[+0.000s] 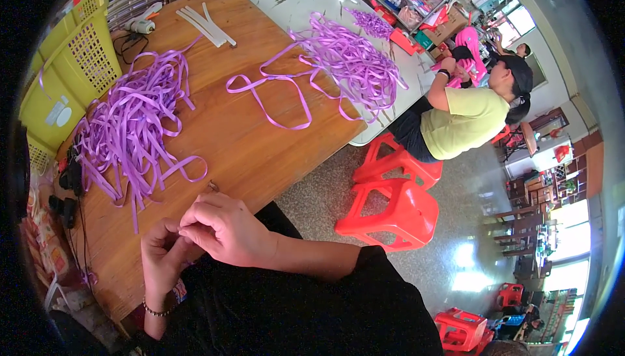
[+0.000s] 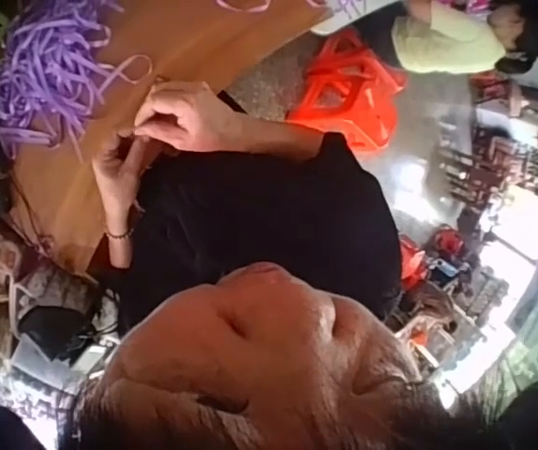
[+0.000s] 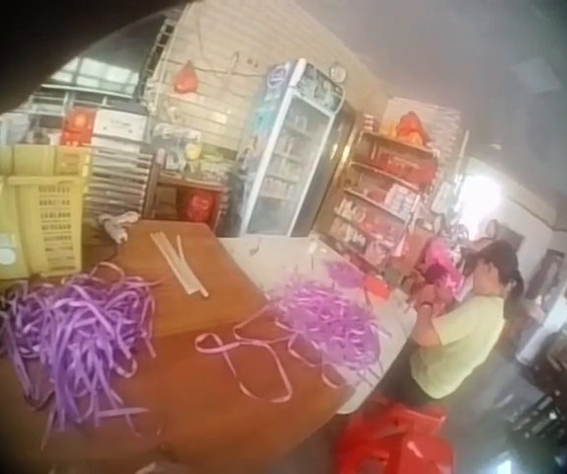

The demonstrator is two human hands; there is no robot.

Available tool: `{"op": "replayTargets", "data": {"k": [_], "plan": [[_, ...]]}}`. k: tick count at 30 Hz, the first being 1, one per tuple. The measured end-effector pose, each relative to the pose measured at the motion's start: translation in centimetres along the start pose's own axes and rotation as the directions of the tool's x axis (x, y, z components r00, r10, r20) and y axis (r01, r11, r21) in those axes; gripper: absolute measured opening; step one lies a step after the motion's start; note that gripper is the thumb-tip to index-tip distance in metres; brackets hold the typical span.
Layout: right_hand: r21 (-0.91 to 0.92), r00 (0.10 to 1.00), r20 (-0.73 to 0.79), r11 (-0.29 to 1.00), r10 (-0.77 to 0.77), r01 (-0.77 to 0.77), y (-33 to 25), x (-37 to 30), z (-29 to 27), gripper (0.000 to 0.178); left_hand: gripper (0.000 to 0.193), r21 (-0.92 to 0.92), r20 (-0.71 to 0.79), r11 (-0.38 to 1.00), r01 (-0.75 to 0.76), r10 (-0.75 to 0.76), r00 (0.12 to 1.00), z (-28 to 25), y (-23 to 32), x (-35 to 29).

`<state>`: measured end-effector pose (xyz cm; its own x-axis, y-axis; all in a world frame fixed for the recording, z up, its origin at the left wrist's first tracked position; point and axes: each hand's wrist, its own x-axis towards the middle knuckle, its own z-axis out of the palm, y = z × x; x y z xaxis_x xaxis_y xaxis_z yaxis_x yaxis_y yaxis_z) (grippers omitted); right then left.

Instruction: The person rolls a purple ribbon into a small coil by hand, secures the end, and repeats the process with new lengths of ribbon.

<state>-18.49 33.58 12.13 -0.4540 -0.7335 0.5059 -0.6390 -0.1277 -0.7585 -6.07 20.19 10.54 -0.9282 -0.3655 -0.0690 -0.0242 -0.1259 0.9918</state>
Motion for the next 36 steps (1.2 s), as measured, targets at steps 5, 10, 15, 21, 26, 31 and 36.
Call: {"op": "replayTargets", "data": {"k": [5,10,15,21,26,31,36], "plan": [[0.096,0.991,0.003,0.987,0.131,-0.130,-1.2,-0.9,-0.8,0.010,0.004,-0.200,0.058,0.977,0.068,-0.058,0.997,0.3,0.5,-0.6],[0.134,0.991,0.023,0.982,0.133,-0.134,-2.0,-2.1,-1.6,0.009,0.002,-0.178,0.082,0.983,0.052,-0.038,0.996,0.7,-0.1,-1.1],[0.115,0.988,0.137,0.990,0.070,-0.086,-2.4,-2.7,-2.5,0.010,0.003,-0.138,0.147,0.987,0.080,-0.059,0.987,1.2,0.3,-1.2],[0.170,0.973,0.229,0.984,0.010,-0.050,-2.6,-3.0,-3.1,0.016,0.002,-0.159,0.204,0.976,0.147,-0.113,0.973,0.8,0.6,-1.3],[-0.092,0.988,0.090,0.987,-0.127,0.135,-2.2,-2.6,-3.4,0.015,0.007,-0.092,0.183,0.971,0.222,-0.203,0.962,1.5,1.8,-1.4],[-0.056,0.999,0.034,0.998,0.030,-0.028,-2.7,-2.6,-3.6,0.013,0.009,-0.125,0.171,0.957,0.260,-0.237,0.956,1.3,1.8,-1.2],[0.041,0.997,0.073,0.998,0.037,-0.040,-2.5,-2.5,-3.6,0.014,0.019,-0.194,0.180,0.980,0.044,-0.009,0.984,1.9,1.6,-2.0]]}}
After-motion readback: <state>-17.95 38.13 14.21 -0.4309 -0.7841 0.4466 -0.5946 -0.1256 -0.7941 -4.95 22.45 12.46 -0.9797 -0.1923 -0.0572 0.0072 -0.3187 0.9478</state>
